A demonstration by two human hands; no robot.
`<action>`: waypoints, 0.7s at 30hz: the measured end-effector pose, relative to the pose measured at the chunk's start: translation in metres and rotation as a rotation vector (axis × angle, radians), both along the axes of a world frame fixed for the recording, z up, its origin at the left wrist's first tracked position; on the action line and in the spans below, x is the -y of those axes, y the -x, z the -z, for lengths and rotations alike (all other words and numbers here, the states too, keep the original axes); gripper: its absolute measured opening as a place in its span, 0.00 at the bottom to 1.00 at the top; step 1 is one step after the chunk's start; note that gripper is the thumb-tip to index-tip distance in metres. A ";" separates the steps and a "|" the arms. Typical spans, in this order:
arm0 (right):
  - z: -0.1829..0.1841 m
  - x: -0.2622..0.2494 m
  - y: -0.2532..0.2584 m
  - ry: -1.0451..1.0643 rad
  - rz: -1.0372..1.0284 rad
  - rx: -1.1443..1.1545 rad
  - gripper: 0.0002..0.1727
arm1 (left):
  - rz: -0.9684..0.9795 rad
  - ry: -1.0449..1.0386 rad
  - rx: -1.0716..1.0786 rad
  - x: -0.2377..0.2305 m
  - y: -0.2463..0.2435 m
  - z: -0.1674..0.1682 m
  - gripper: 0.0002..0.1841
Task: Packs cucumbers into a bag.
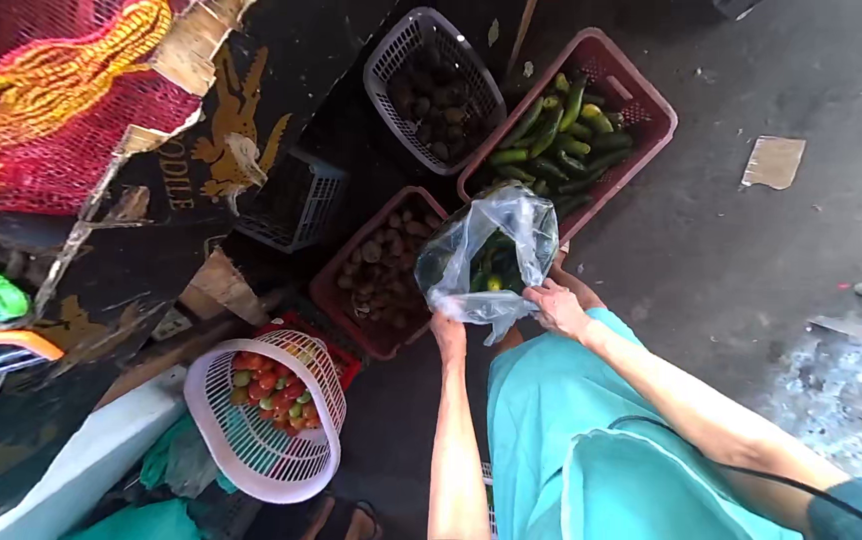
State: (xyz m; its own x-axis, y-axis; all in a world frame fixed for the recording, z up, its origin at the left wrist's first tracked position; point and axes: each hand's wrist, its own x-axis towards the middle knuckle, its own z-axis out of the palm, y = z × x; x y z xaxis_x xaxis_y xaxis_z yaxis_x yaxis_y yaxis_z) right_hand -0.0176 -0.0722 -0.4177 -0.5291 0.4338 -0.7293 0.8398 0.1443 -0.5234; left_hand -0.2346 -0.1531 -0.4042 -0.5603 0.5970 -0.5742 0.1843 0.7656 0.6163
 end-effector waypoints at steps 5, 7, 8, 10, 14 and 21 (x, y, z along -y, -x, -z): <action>-0.007 -0.001 -0.005 0.178 -0.078 0.116 0.35 | 0.040 -0.110 -0.055 0.001 0.003 0.004 0.16; -0.014 -0.008 0.000 0.208 -0.079 0.154 0.34 | 0.006 -0.121 -0.031 -0.002 0.001 -0.006 0.16; -0.019 -0.018 0.002 0.203 -0.058 0.148 0.31 | -0.058 -0.145 -0.015 -0.006 -0.002 -0.013 0.16; -0.034 -0.026 -0.002 0.161 0.002 0.082 0.26 | -0.192 -0.227 0.007 -0.012 -0.010 -0.029 0.14; -0.069 -0.045 -0.019 -0.007 0.093 -0.127 0.18 | -0.355 -0.506 -0.006 -0.041 -0.026 -0.057 0.12; -0.132 -0.042 -0.035 0.016 0.090 -0.442 0.12 | -0.466 -0.635 -0.009 -0.046 -0.041 -0.139 0.20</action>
